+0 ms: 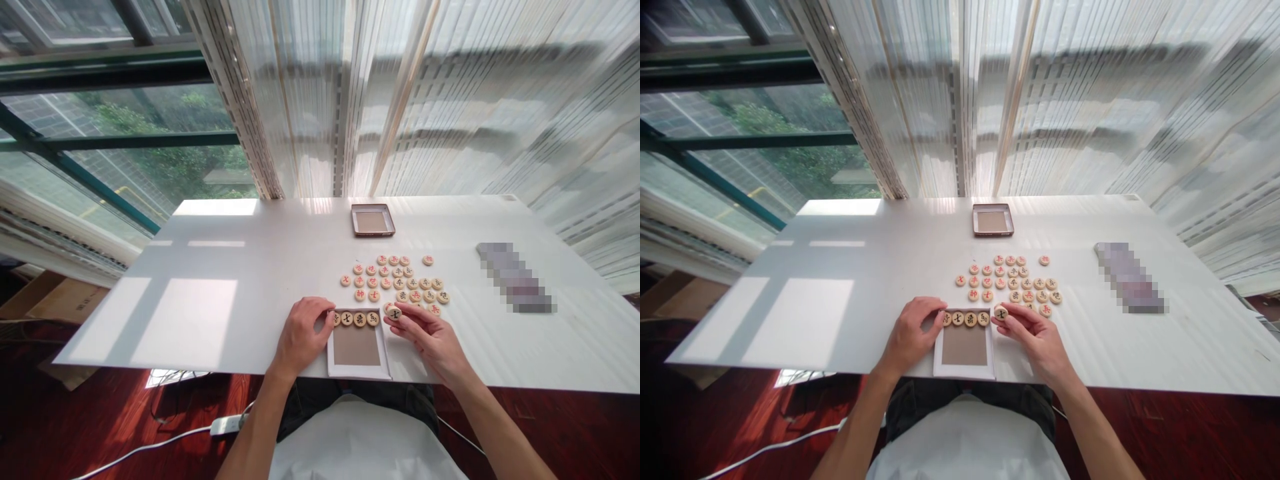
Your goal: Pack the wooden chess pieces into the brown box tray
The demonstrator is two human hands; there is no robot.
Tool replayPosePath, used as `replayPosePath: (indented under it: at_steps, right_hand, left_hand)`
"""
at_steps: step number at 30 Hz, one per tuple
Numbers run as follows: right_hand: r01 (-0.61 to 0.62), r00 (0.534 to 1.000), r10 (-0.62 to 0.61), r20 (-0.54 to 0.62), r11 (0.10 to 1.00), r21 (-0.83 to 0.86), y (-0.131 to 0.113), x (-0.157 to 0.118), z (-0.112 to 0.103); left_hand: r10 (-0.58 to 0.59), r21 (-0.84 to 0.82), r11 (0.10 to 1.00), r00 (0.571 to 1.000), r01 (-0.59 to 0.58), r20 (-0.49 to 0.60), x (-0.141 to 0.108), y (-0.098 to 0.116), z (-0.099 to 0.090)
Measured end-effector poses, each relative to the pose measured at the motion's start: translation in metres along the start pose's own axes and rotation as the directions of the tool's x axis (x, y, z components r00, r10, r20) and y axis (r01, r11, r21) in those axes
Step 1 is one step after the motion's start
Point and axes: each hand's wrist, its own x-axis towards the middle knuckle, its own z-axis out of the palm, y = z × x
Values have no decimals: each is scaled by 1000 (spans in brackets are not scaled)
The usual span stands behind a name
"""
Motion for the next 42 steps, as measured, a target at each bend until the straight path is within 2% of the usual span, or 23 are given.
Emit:
replayPosePath:
  at_steps: [9, 16, 20, 29, 35, 42]
  right_hand:
    - [57, 997, -59, -43, 998, -32, 0, 2, 4]
    - [41, 999, -40, 7, 993, -108, -3, 0, 5]
    - [36, 999, -37, -2, 984, -176, -8, -2, 9]
    - [99, 995, -97, 21, 951, -293, -11, -2, 12]
    - [133, 991, -121, 60, 951, -278, -9, -2, 11]
    - [130, 990, -112, 82, 954, -269, -11, -3, 11]
  left_hand:
    - [8, 4, 1000, 1000, -8, -6, 0, 0, 0]
    - [4, -1, 1000, 1000, -4, 1, 0, 0, 0]
    - [7, 1, 1000, 1000, -7, -4, 0, 0, 1]
    - [12, -5, 1000, 1000, -12, -9, -1, 0, 1]
    - [-7, -31, 999, 1000, 6, -18, -1, -1, -2]
    - [-40, -12, 999, 998, 40, 42, -7, 0, -11]
